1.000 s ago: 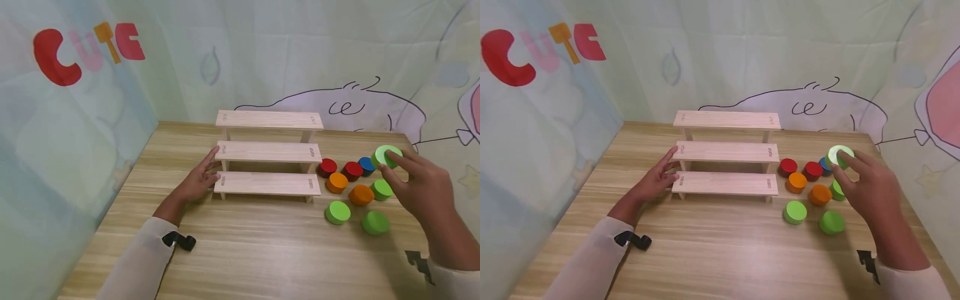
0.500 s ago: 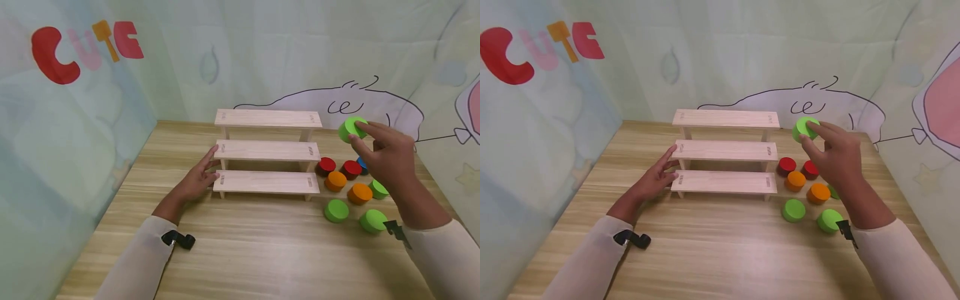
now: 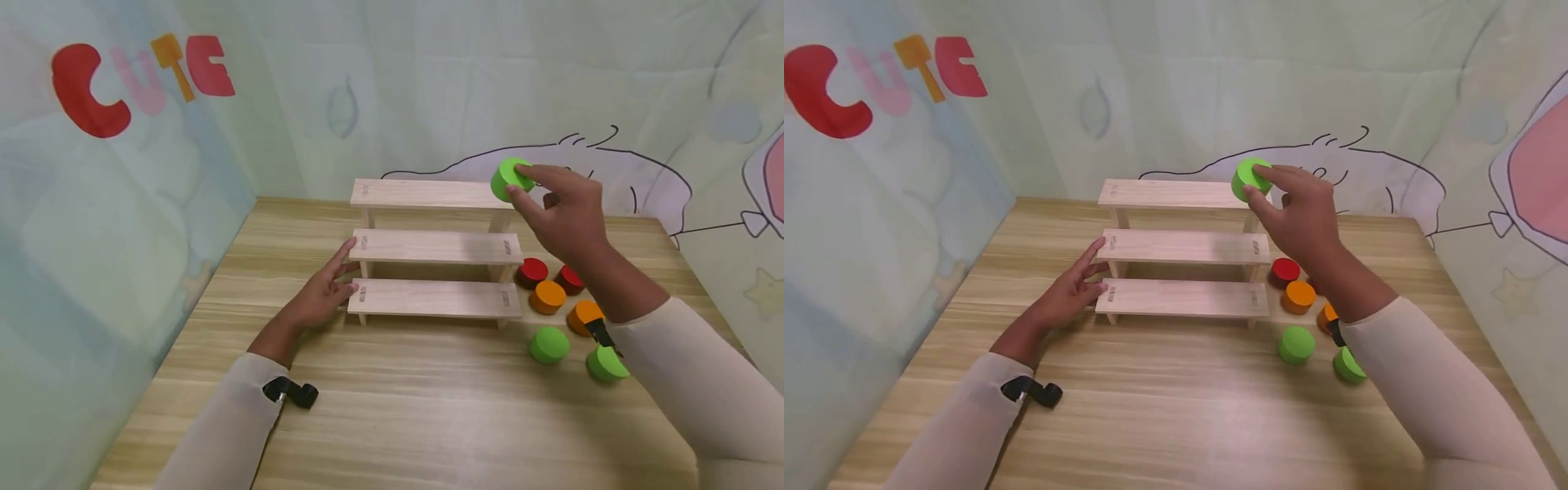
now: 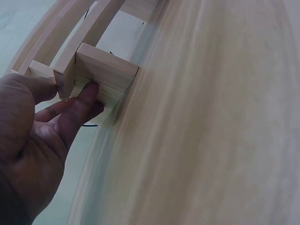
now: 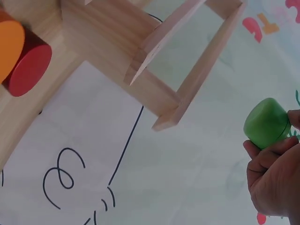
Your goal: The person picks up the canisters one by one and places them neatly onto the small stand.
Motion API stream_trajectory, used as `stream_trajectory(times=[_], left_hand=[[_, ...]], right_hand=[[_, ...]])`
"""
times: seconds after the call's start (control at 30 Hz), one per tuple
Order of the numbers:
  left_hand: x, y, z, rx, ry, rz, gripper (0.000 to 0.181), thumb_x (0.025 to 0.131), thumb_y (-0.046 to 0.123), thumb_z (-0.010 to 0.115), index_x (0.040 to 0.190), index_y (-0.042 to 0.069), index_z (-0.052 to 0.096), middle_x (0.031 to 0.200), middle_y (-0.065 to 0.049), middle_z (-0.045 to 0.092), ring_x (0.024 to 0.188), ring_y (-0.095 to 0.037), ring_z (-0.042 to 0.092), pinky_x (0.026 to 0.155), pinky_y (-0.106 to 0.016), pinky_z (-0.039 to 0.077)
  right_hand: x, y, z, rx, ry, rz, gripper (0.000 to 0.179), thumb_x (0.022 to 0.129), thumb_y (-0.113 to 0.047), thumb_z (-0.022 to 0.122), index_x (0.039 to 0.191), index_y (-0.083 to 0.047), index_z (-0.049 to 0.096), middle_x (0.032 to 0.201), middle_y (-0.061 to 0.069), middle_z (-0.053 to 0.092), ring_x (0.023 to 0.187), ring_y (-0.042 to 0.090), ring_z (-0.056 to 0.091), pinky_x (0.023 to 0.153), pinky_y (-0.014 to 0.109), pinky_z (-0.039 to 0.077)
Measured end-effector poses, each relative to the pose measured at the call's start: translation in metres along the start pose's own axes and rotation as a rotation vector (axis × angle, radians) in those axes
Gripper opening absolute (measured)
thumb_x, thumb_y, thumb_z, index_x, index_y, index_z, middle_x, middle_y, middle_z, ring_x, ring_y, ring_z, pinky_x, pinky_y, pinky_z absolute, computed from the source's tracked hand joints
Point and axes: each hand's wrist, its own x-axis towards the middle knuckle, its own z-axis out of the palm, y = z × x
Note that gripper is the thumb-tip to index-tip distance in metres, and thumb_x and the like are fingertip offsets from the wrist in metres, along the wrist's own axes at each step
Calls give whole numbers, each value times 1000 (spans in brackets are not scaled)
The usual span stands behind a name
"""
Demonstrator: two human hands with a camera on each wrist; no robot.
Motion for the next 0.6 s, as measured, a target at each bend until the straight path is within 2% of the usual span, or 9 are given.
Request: stream_trajectory(times=[0.17,0.33,0.5,0.6], left_hand=[[0,0,-1,-10,-4,-4,90,114,4,54,175,48,5,175,-28,34,134,-51,67,104,-52,64],[1,0,1,-20,-10,-7,90,114,4,54,175,48,4,176,-27,33,136,-51,65,105,-52,64],[2,2,1,-17,-7,-16,90,114,5,53,174,51,5,176,-26,34,137,-51,65,105,-54,64],[2,1,1,-16,-8,-17,89,114,5,53,174,51,5,176,-26,34,138,-51,64,106,-54,63]], right_hand=[[16,-6,16,83,-58,44,39,104,-22,76,141,-12,75,141,13,76,108,28,70,75,3,47],[30,-10,30,120,-122,78,39,105,-25,76,142,-15,75,143,11,75,119,28,72,77,3,49],[44,-15,41,133,-189,93,40,105,-29,75,143,-17,75,145,11,74,108,33,76,72,7,52],[51,-19,48,115,-237,117,41,106,-31,74,145,-18,74,148,10,72,113,31,74,77,17,57]])
